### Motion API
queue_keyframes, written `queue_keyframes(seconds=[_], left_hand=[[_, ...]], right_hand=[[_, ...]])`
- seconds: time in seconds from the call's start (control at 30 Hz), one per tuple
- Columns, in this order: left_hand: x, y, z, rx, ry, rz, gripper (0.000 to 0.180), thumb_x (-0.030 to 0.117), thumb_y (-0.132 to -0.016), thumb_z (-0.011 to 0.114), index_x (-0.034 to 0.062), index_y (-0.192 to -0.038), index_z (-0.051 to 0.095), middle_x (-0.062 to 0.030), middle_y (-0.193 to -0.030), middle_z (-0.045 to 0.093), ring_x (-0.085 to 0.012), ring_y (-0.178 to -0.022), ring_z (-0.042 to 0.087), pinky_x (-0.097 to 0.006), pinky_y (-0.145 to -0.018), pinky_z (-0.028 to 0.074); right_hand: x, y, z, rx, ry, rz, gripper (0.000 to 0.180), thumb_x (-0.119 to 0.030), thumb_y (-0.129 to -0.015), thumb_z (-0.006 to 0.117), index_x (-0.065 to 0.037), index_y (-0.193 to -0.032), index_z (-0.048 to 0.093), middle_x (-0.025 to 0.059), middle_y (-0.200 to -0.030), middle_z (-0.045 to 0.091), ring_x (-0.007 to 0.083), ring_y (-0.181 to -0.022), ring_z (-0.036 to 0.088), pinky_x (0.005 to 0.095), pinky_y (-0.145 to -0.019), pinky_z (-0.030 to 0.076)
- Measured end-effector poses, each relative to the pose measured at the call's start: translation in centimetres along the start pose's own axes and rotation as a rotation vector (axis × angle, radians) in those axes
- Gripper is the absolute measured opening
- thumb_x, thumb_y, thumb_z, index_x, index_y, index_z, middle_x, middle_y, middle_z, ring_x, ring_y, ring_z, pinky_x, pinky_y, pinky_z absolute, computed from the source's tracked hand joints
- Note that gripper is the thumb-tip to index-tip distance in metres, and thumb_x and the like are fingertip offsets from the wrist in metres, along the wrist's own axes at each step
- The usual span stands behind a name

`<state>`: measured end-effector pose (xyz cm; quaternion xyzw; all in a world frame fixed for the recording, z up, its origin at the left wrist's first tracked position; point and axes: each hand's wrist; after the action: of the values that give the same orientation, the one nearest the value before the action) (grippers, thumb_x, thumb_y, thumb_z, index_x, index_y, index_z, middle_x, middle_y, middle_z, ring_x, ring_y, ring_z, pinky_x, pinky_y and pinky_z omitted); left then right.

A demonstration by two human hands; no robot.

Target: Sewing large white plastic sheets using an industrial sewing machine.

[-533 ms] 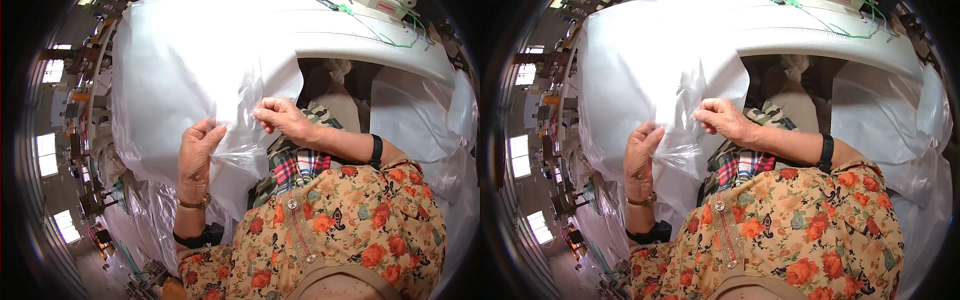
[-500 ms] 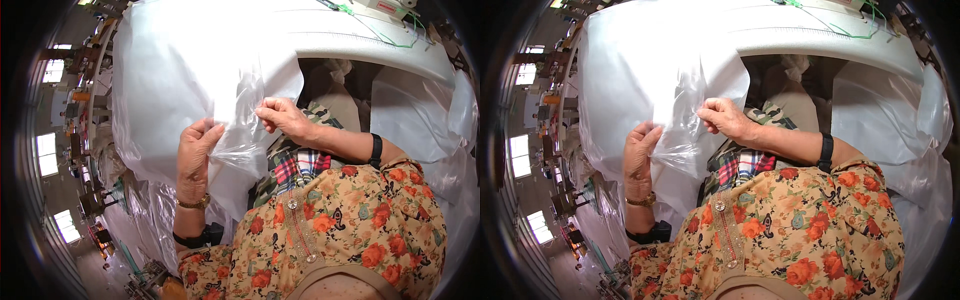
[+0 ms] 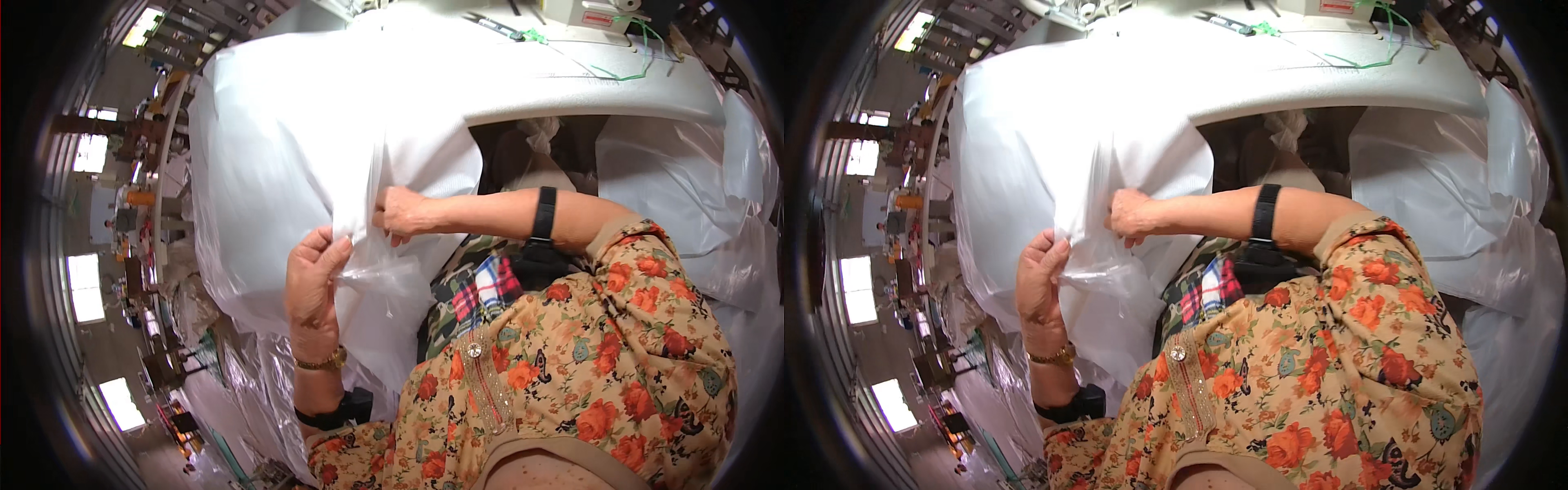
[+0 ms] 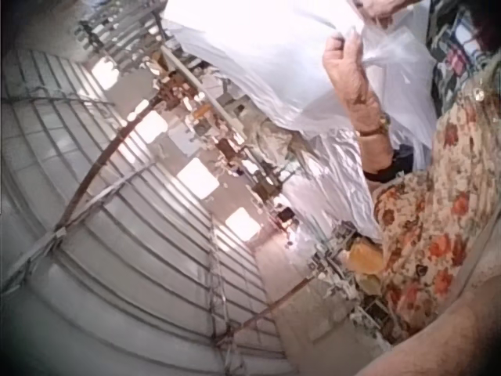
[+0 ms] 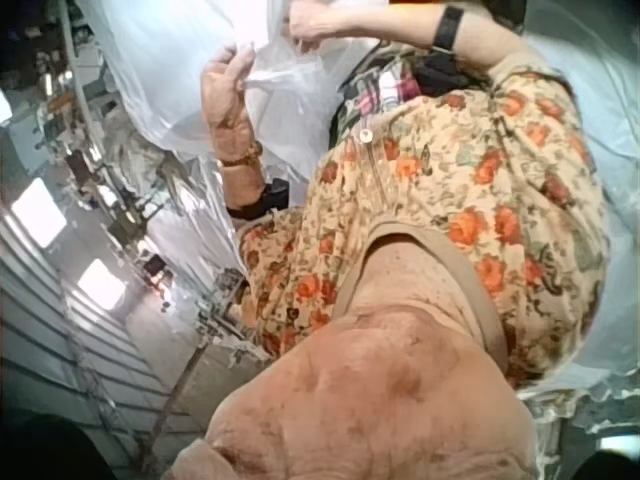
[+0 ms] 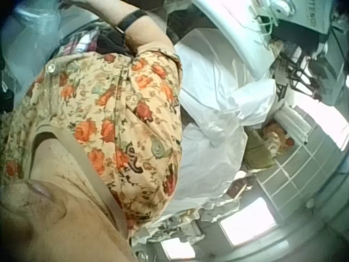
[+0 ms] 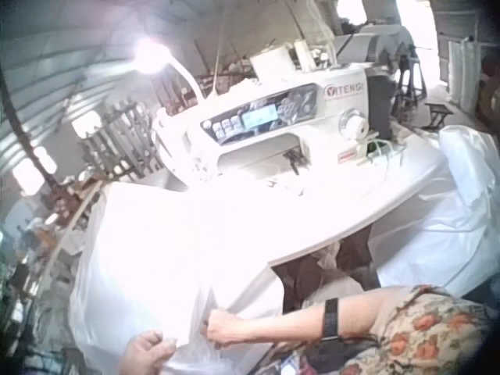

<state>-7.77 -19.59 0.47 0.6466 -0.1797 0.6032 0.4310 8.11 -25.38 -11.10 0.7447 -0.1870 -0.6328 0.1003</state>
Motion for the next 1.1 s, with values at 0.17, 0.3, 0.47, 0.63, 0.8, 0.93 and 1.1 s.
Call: queue_keyframes(seconds=[0.17, 0.3, 0.47, 0.63, 0.8, 0.93, 1.1], left_hand=[[0.1, 0.1, -0.8, -0.051, -0.067, 0.038, 0.01, 0.001, -0.087, 0.066, -0.0022, -0.096, 0.064, 0.0008, -0.081, 0.063, -0.0031, -0.069, 0.051, -0.017, -0.063, 0.04], [1.0, 0.4, 0.8, -0.042, -0.129, 0.113, 0.007, 0.003, -0.089, 0.065, -0.0001, -0.094, 0.063, 0.0038, -0.079, 0.06, -0.002, -0.067, 0.049, -0.017, -0.063, 0.039], [0.3, 0.7, 1.0, -0.06, -0.349, 0.211, 0.005, 0.005, -0.093, 0.062, 0.0019, -0.089, 0.061, 0.0058, -0.077, 0.055, -0.0012, -0.068, 0.046, -0.018, -0.061, 0.037], [-1.1, 1.8, 0.6, -0.023, -0.228, 0.177, 0.011, 0.009, -0.096, 0.058, 0.0023, -0.088, 0.061, 0.0063, -0.076, 0.055, -0.0011, -0.067, 0.044, -0.017, -0.06, 0.035], [-3.1, 2.3, 2.1, -0.065, -0.188, 0.15, 0.014, 0.01, -0.097, 0.058, 0.0021, -0.086, 0.06, 0.0085, -0.073, 0.049, -0.0009, -0.065, 0.04, -0.019, -0.058, 0.032], [-3.4, 3.0, 1.9, -0.089, -0.22, 0.183, 0.011, 0.007, -0.095, 0.061, 0.0031, -0.085, 0.059, 0.0085, -0.074, 0.051, -0.0004, -0.067, 0.04, -0.018, -0.058, 0.032], [-3.4, 2.8, 1.8, -0.068, -0.175, 0.112, 0.012, 0.008, -0.094, 0.062, 0.0045, -0.083, 0.058, 0.0081, -0.075, 0.052, -0.0001, -0.067, 0.041, -0.017, -0.057, 0.031]], right_hand=[[-4.0, 0.5, 0.2, -0.1, -0.271, -0.073, 0.033, -0.019, -0.092, 0.045, 0.002, -0.11, 0.062, 0.0222, -0.103, 0.068, 0.0249, -0.073, 0.07, 0.0364, -0.064, 0.058], [-2.6, -0.7, 0.7, 0.06, -0.128, -0.365, 0.033, -0.018, -0.094, 0.044, 0.002, -0.112, 0.062, 0.0216, -0.104, 0.068, 0.0244, -0.074, 0.07, 0.0355, -0.066, 0.058], [-0.3, -2.9, 1.6, 0.21, 0.076, -0.71, 0.032, -0.018, -0.095, 0.043, 0.002, -0.114, 0.061, 0.0209, -0.105, 0.067, 0.0238, -0.076, 0.069, 0.0343, -0.068, 0.057], [0.8, 2.8, -1.5, 0.143, -0.539, -0.367, 0.028, -0.016, -0.095, 0.05, 0.001, -0.115, 0.06, 0.0128, -0.097, 0.067, 0.0192, -0.077, 0.064, 0.0297, -0.071, 0.054], [0.9, 7.7, -5.0, 0.422, -0.481, -0.484, 0.027, -0.017, -0.095, 0.054, 0.0, -0.116, 0.059, 0.0081, -0.086, 0.066, 0.014, -0.076, 0.064, 0.0269, -0.07, 0.052], [-1.6, 10.5, -3.5, 0.449, 0.165, -0.753, 0.023, -0.019, -0.094, 0.06, 0.0, -0.107, 0.06, 0.0108, -0.082, 0.067, 0.0168, -0.074, 0.066, 0.0299, -0.069, 0.053], [-0.3, 11.5, 0.1, 0.327, 0.424, -0.98, 0.021, -0.026, -0.089, 0.064, -0.006, -0.088, 0.057, 0.0092, -0.073, 0.064, 0.0263, -0.066, 0.064, 0.0379, -0.061, 0.05]])
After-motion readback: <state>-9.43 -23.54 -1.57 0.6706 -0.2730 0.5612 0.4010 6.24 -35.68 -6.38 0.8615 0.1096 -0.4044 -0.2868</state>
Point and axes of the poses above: each hand's wrist, its own y-axis away from the middle knuckle, its own z-axis out of the palm, x = y × z
